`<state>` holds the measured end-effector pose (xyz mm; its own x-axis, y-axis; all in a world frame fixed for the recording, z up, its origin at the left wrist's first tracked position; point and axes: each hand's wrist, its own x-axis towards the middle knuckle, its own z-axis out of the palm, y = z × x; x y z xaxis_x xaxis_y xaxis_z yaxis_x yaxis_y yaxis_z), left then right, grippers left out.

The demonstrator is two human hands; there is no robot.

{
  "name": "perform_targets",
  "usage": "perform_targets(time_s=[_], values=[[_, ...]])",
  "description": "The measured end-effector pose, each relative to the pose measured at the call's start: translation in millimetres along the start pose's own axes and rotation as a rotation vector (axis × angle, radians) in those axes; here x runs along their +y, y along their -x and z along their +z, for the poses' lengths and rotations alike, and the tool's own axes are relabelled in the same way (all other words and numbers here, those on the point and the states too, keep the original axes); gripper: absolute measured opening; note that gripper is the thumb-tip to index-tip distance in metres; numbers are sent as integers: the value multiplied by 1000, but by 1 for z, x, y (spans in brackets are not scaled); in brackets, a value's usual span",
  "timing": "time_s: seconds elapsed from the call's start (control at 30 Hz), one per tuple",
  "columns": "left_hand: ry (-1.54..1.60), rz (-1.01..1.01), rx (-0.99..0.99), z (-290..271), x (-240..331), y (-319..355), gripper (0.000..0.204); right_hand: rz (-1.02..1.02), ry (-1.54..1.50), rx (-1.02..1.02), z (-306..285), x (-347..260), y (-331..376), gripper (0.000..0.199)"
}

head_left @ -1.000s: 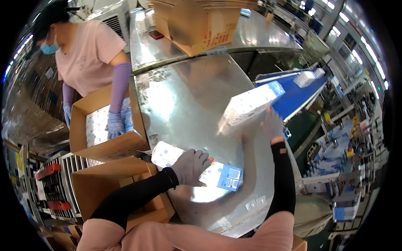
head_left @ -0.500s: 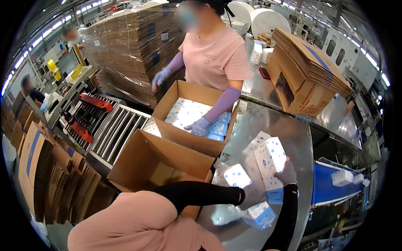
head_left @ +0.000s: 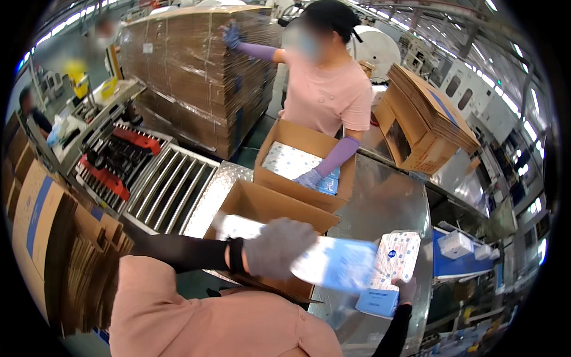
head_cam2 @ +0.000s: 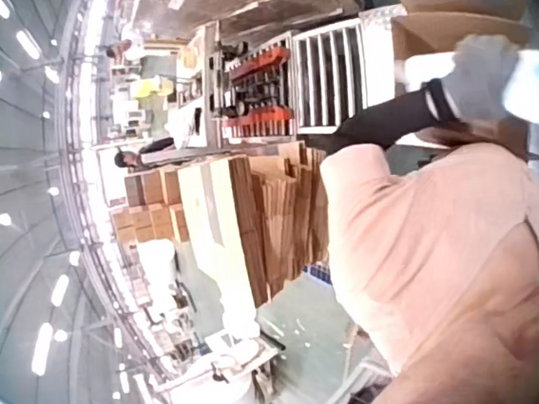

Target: The person assembles cardboard boxes, places stacks of packaged paper products inside them, and puts the filled boxes onto a conveyor belt.

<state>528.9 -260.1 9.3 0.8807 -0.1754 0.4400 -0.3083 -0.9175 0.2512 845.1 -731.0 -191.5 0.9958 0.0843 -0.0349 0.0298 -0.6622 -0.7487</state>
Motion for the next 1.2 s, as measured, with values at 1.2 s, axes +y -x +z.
perform_targets(time_s=[1.2], values=[[-310, -359, -927, 169, -104, 113, 35, -652, 176, -608, 122, -205, 41, 63]])
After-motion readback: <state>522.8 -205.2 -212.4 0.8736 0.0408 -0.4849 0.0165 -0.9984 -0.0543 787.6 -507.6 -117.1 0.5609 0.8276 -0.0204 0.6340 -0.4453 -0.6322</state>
